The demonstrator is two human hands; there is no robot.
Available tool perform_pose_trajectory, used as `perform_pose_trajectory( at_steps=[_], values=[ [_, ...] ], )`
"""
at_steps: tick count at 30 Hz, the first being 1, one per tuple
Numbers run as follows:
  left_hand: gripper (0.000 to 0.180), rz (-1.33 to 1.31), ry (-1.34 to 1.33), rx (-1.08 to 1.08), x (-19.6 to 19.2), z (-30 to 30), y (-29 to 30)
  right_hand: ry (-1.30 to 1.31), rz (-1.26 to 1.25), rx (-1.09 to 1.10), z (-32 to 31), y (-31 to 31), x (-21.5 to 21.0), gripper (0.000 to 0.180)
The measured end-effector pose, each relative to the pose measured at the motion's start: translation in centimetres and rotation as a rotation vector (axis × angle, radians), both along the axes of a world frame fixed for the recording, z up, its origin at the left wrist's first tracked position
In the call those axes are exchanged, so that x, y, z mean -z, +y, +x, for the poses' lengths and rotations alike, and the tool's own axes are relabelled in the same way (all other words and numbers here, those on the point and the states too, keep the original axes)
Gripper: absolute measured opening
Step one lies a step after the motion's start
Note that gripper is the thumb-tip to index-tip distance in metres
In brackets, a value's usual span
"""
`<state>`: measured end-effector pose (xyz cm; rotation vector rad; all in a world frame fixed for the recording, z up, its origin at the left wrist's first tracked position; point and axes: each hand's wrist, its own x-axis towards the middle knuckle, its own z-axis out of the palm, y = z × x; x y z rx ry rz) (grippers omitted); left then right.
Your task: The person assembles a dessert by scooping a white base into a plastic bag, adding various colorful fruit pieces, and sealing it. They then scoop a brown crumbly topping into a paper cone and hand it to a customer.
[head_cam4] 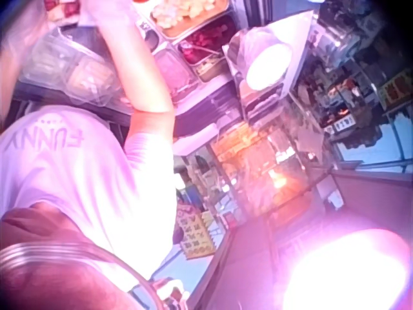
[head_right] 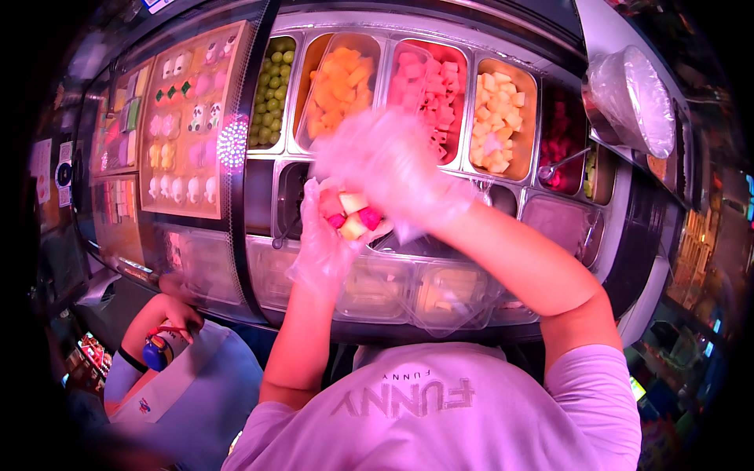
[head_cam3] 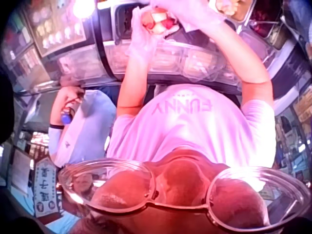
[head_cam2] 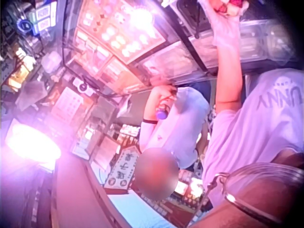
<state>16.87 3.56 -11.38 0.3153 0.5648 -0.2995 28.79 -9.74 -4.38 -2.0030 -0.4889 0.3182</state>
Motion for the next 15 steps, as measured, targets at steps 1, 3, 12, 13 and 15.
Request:
perform_pose_trajectory(
  at_steps=[1,3,12,13,15],
  values=[
    [0.066,-0.044,0.008,-0.008,-0.3,0.1,0.4,0.312,0.097,0.22,1.2,-0.4,-0.6,0.013],
    [0.065,-0.073,-0.05,-0.046,-0.5,0.1,0.8,-0.084,-0.076,0.563,5.2,-2.3,3.9,0.032],
    [0.066,-0.134,-0.06,-0.088,-0.5,-1.1,3.0,0.389,0.299,0.844,10.0,-7.7,13.8,0.051],
    [0.066,-0.104,-0.054,-0.102,-0.3,-1.2,3.2,0.229,0.13,0.824,10.4,-9.2,13.2,0.044],
    [0.067,-0.042,-0.043,-0.126,-0.3,-1.4,3.5,-0.179,-0.407,0.789,10.9,-11.6,11.7,0.029]
  ],
)
